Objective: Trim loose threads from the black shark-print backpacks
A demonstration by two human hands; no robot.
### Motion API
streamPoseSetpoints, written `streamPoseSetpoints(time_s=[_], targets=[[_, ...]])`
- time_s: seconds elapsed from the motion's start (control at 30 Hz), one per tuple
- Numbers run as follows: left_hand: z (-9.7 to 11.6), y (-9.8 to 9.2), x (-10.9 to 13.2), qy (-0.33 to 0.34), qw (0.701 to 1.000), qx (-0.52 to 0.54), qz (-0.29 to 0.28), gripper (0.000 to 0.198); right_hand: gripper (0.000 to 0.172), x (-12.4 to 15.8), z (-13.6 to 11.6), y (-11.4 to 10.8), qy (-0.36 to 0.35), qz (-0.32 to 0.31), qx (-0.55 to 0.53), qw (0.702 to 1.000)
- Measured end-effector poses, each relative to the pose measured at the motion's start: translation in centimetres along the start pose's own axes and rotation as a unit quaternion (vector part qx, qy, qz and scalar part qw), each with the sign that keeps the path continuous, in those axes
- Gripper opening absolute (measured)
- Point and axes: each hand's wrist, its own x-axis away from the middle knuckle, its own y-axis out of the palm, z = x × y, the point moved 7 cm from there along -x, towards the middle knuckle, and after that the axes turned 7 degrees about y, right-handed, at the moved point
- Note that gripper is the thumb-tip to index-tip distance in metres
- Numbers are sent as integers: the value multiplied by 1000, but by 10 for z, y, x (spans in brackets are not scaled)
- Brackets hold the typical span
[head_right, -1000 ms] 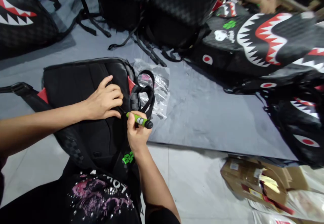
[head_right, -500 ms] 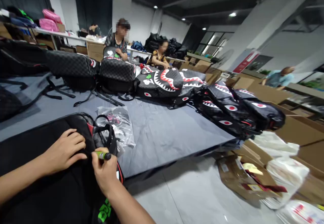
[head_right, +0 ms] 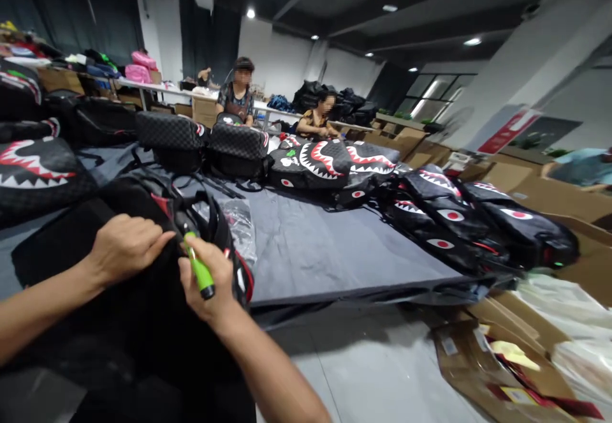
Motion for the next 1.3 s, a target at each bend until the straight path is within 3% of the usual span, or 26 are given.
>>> streamPoseSetpoints(time_s=[0.07, 0.13, 0.23, 0.33, 0.4, 0.47, 0.53, 0.63, 0.77, 0.87, 0.93, 1.07, 1.17, 1.3], targets=[[4, -8, -1, -65, 997, 14, -48, 43, 33, -8, -11, -7, -25, -51, -10, 998], [14, 0, 8, -124, 981, 76, -125, 43, 35, -5, -4, -10, -30, -110, -4, 993], [40, 22, 29, -106, 944, 225, -219, 25, 32, 18, 33, -16, -13, -148, 32, 988], [44, 23, 37, -34, 942, 284, -176, 19, 31, 40, 75, -32, 64, -89, 43, 993], [22, 19, 34, -65, 962, 238, -117, 29, 31, 46, 89, -38, 95, -55, 52, 993], [1, 24, 25, -105, 966, 210, -109, 49, 32, 45, 85, -35, 66, -52, 63, 994], [-6, 43, 13, -103, 953, 232, -166, 74, 35, 41, 72, -23, 3, -65, 78, 995], [-2, 80, -2, -90, 920, 264, -275, 91, 36, 40, 61, 0, -44, -63, 122, 990], [0, 121, -9, -112, 901, 236, -347, 83, 25, 54, 61, 15, -9, -37, 152, 988], [5, 140, -8, -99, 895, 230, -368, 84, 24, 65, 61, 12, -13, -49, 137, 989], [10, 141, -9, -66, 912, 218, -340, 92, 28, 64, 66, 4, -3, -63, 124, 990], [29, 121, -11, 46, 936, 221, -271, 107, 32, 53, 81, -14, 52, -53, 67, 995], [41, 116, -8, 80, 925, 228, -294, 126, 32, 50, 84, -19, 61, -48, 54, 996], [50, 128, -9, 88, 909, 216, -344, 133, 29, 49, 98, -22, 135, -60, 49, 988]])
